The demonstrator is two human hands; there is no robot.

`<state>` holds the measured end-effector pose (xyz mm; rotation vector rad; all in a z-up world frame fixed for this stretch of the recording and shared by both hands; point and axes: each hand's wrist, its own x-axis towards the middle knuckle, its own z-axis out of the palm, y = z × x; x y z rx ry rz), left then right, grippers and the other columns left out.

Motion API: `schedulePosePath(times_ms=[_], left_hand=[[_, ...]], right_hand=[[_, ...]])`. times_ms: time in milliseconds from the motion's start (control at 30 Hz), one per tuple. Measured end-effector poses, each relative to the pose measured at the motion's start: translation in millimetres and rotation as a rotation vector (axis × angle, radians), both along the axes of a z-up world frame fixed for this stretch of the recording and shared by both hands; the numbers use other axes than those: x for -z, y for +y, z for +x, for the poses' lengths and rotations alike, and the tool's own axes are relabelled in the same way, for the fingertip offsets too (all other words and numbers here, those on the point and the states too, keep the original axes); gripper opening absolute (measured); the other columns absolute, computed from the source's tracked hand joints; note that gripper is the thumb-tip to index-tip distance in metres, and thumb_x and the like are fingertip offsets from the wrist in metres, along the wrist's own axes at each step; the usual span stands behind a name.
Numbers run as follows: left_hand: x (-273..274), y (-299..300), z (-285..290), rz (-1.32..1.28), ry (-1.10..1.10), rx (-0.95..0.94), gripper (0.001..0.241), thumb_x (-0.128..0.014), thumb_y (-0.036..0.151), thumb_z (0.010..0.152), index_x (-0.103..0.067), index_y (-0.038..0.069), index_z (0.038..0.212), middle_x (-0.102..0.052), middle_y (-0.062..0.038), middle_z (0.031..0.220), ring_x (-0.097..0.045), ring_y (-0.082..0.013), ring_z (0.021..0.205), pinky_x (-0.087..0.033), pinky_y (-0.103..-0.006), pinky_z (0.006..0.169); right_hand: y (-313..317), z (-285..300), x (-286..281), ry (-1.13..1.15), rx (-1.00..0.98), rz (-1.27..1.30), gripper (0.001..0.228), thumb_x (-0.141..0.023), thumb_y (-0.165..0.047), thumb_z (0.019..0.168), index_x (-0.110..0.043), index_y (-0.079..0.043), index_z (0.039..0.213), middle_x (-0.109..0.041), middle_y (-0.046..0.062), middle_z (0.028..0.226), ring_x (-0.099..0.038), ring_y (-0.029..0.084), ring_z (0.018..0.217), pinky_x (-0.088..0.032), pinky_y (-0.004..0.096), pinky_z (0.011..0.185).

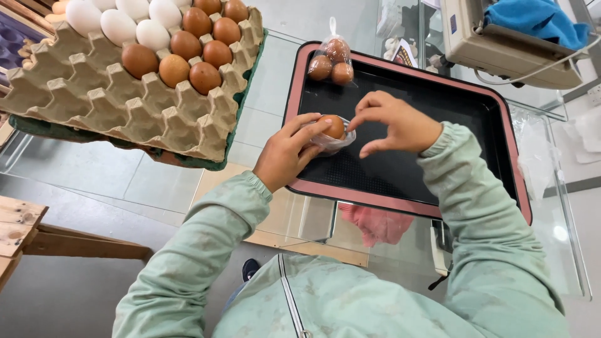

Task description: The person is taking eggs from a large cardboard tray and placing them into small clear plastic bags, two at a time, and tying the bags.

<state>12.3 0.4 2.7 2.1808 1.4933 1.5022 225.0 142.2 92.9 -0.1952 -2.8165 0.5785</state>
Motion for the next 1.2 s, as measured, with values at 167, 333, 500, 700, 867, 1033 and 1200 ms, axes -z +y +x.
schedulePosePath(times_ms=[167,333,500,700,867,1033,1200], left_hand=[[-3,0,-1,0.058,0.023,-0.004,0.039,-0.072,0.018,0.086,-0.059,0.023,0.122,-0.055,-0.003,0.123,-0.064,-0.0281,0.106,-0.055,-0.0376,0.09],[-6,5,-5,0.128,0.11,-0.006,0.009,-0.071,0.021,0.086,-0.066,0.017,0.092,-0.063,0.004,0.102,-0.065,-0.0183,0.095,-0.051,-0.0335,0.088],[-29,11,-16,0.114,0.314,-0.009,0.013,-0.075,0.025,0.082,-0.064,0.018,0.088,-0.064,0.003,0.084,-0.064,-0.0173,0.091,-0.047,-0.0334,0.087],[-65,9,-29,0.11,0.531,-0.025,0.023,-0.072,0.037,0.081,-0.058,0.023,0.092,-0.061,0.005,0.078,-0.061,-0.0175,0.088,-0.043,-0.0371,0.087],[-101,-2,-32,0.022,0.563,0.047,0.023,-0.073,0.027,0.079,-0.056,0.022,0.093,-0.06,0.003,0.08,-0.059,-0.0218,0.087,-0.046,-0.039,0.075],[-130,-11,-30,-0.222,0.636,0.033,0.01,-0.069,0.025,0.084,-0.062,0.021,0.09,-0.06,0.0,0.078,-0.054,-0.0254,0.083,-0.043,-0.0427,0.062],[-129,-19,-27,-0.117,0.493,0.062,0.012,-0.066,0.014,0.086,-0.057,0.014,0.094,-0.06,-0.004,0.083,-0.056,-0.0259,0.08,-0.043,-0.0422,0.062]], right_hand=[[14,2,49,0.019,0.0,0.054,0.034,-0.085,-0.028,0.07,-0.065,-0.012,0.094,-0.051,0.005,0.098,-0.053,0.026,0.094,-0.045,0.038,0.084],[9,4,19,0.116,-0.076,0.061,0.017,-0.082,-0.014,0.072,-0.068,-0.008,0.078,-0.06,0.007,0.101,-0.056,0.026,0.091,-0.047,0.037,0.082],[-5,2,-21,0.098,-0.133,0.011,0.012,-0.081,-0.014,0.074,-0.069,-0.01,0.076,-0.069,0.005,0.095,-0.061,0.025,0.085,-0.049,0.038,0.079],[-18,0,-60,-0.049,-0.149,-0.191,0.01,-0.079,-0.012,0.074,-0.07,-0.011,0.077,-0.07,0.003,0.085,-0.061,0.018,0.073,-0.048,0.033,0.068],[-19,3,-77,-0.089,-0.124,-0.202,0.008,-0.077,-0.007,0.076,-0.071,-0.01,0.081,-0.067,0.003,0.078,-0.061,0.016,0.068,-0.046,0.031,0.064],[-18,11,-93,-0.054,-0.179,0.218,0.008,-0.065,-0.003,0.09,-0.065,-0.01,0.093,-0.066,0.004,0.093,-0.063,0.02,0.085,-0.05,0.033,0.077],[-25,15,-86,-0.03,-0.06,0.474,0.036,-0.073,-0.017,0.086,-0.057,-0.013,0.118,-0.062,0.001,0.09,-0.059,0.022,0.083,-0.047,0.037,0.075]])
